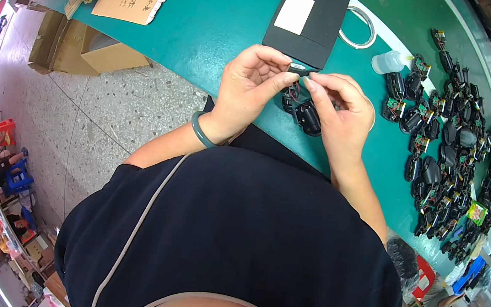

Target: The person assembles a small black electronic device by hand. They insert a small component into the device's internal circuitry, apply a liquid from a small bottle, and then wrap a white cable around the device's body.

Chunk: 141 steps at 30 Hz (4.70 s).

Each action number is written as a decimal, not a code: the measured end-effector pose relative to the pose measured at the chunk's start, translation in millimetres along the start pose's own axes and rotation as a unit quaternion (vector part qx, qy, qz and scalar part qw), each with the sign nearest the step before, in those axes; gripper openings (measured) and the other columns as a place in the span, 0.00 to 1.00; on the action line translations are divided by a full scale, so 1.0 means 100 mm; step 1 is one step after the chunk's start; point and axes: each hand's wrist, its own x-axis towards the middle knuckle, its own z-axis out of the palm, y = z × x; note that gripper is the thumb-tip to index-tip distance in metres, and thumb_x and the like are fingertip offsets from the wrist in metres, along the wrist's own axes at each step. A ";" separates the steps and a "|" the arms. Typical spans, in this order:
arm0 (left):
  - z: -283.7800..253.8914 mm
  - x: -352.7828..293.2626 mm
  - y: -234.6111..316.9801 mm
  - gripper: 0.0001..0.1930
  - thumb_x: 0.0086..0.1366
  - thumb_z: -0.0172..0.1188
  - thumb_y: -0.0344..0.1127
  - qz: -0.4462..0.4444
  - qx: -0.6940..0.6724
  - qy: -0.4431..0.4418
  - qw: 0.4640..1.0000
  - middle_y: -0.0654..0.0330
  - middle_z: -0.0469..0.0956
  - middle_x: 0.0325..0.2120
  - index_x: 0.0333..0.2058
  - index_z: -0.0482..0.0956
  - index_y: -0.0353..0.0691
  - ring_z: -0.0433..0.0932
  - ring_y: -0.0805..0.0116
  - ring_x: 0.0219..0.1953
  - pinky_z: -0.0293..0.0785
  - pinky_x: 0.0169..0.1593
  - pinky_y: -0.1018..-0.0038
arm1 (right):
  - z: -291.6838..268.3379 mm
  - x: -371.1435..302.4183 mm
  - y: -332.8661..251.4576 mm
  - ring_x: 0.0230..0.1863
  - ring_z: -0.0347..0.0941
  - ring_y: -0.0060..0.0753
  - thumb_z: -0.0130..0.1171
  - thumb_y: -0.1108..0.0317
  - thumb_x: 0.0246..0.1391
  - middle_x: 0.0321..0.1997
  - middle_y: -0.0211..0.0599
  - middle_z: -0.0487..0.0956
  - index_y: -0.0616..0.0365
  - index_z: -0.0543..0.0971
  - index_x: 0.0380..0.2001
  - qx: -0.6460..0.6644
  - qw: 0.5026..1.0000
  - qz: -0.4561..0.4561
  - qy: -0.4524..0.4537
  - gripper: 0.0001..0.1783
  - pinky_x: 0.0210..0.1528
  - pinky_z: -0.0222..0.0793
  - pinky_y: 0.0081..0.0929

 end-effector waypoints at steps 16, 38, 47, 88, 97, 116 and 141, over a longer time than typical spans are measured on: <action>0.00 -0.03 0.07 0.07 0.61 0.57 0.19 0.003 0.011 -0.052 0.999 0.54 0.76 0.37 0.39 0.78 0.30 0.80 0.68 0.37 0.79 0.42 0.76 | -0.13 -0.02 0.08 0.36 0.77 0.24 0.63 0.79 0.49 0.35 0.38 0.79 0.64 0.82 0.36 0.121 0.988 0.037 -0.087 0.08 0.38 0.74 0.18; -0.10 0.01 0.11 0.40 0.43 0.75 0.37 0.043 0.373 -0.164 0.912 0.54 0.70 0.47 0.57 0.69 0.42 0.72 0.59 0.49 0.70 0.51 0.66 | -0.14 0.12 0.45 0.29 0.70 0.11 0.61 0.73 0.55 0.28 0.25 0.77 0.63 0.77 0.35 0.145 0.977 0.132 -0.082 0.06 0.31 0.66 0.11; -0.22 0.08 -0.01 0.19 0.61 0.58 0.24 -0.121 0.198 -0.151 0.961 0.59 0.78 0.43 0.52 0.72 0.34 0.76 0.80 0.40 0.73 0.41 0.83 | -0.20 0.11 0.29 0.35 0.75 0.19 0.59 0.75 0.56 0.34 0.32 0.80 0.64 0.75 0.39 0.191 0.966 0.157 -0.069 0.08 0.40 0.73 0.16; 0.00 0.01 0.13 0.16 0.67 0.53 0.29 -0.214 -0.009 -0.098 0.972 0.60 0.75 0.46 0.53 0.71 0.37 0.74 0.77 0.46 0.72 0.48 0.79 | -0.21 -0.03 0.19 0.28 0.77 0.21 0.66 0.77 0.45 0.28 0.37 0.81 0.64 0.82 0.31 -0.109 0.993 0.000 -0.032 0.06 0.33 0.73 0.17; 0.01 0.01 0.08 0.14 0.63 0.55 0.22 -0.202 -0.039 -0.067 0.976 0.59 0.76 0.42 0.48 0.72 0.34 0.76 0.76 0.42 0.73 0.46 0.79 | -0.17 -0.04 0.17 0.28 0.78 0.24 0.66 0.77 0.45 0.28 0.38 0.81 0.63 0.82 0.29 -0.132 0.990 -0.037 -0.031 0.06 0.32 0.73 0.20; 0.03 0.01 0.04 0.11 0.59 0.56 0.18 -0.175 -0.036 -0.038 0.983 0.58 0.77 0.36 0.41 0.71 0.32 0.78 0.76 0.38 0.74 0.43 0.82 | -0.14 -0.03 0.20 0.31 0.78 0.33 0.68 0.76 0.39 0.29 0.36 0.80 0.57 0.82 0.28 -0.200 0.964 -0.173 -0.023 0.08 0.32 0.73 0.25; 0.03 0.01 -0.03 0.11 0.56 0.58 0.17 -0.156 -0.010 -0.043 0.987 0.57 0.78 0.35 0.39 0.72 0.32 0.78 0.75 0.38 0.76 0.42 0.80 | -0.12 -0.01 0.15 0.30 0.76 0.33 0.68 0.76 0.38 0.28 0.34 0.79 0.56 0.81 0.28 -0.246 0.936 -0.248 -0.044 0.10 0.30 0.72 0.26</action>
